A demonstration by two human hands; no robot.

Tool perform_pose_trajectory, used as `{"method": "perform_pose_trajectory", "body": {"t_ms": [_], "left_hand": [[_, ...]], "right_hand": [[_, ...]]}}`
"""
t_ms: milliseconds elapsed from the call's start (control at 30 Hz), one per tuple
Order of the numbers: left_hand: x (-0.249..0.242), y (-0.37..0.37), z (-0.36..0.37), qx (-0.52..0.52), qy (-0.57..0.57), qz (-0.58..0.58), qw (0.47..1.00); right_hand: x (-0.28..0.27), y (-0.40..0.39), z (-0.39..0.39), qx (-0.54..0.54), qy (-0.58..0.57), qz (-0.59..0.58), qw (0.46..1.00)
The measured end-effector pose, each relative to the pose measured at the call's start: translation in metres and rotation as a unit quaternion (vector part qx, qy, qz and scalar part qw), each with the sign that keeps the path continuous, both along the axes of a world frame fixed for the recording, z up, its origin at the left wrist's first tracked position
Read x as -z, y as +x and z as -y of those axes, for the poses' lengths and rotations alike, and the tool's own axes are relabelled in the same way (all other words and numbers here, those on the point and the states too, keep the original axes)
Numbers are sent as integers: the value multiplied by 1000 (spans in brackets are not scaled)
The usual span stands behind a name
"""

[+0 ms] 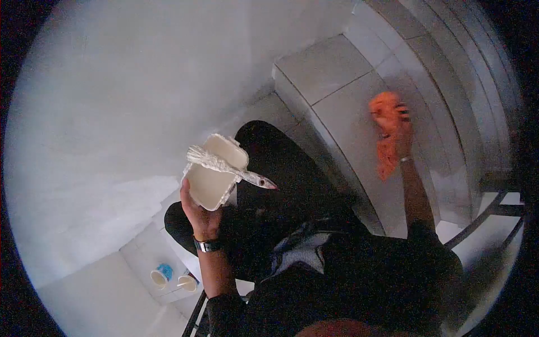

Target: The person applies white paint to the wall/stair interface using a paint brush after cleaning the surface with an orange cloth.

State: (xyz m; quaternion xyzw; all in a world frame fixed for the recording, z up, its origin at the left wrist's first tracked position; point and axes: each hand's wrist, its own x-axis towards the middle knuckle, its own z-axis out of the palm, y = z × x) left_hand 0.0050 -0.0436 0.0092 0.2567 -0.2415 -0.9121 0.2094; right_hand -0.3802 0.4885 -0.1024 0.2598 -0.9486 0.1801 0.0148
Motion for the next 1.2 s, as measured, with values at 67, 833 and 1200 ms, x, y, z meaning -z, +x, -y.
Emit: {"method": "perform_pose_trajectory", "body": {"t_ms": [67, 833, 1200], "left_hand": [[3, 1, 1, 2, 11, -6, 1000], [0, -2, -3, -54, -25, 61, 996], [-1, -2, -5, -64, -43, 73, 994]], "right_hand": [[-45, 59, 119, -69, -166, 45, 983], [-74, 81, 363, -405, -130, -46, 904], [-89, 36, 250, -55, -264, -163, 949]]}}
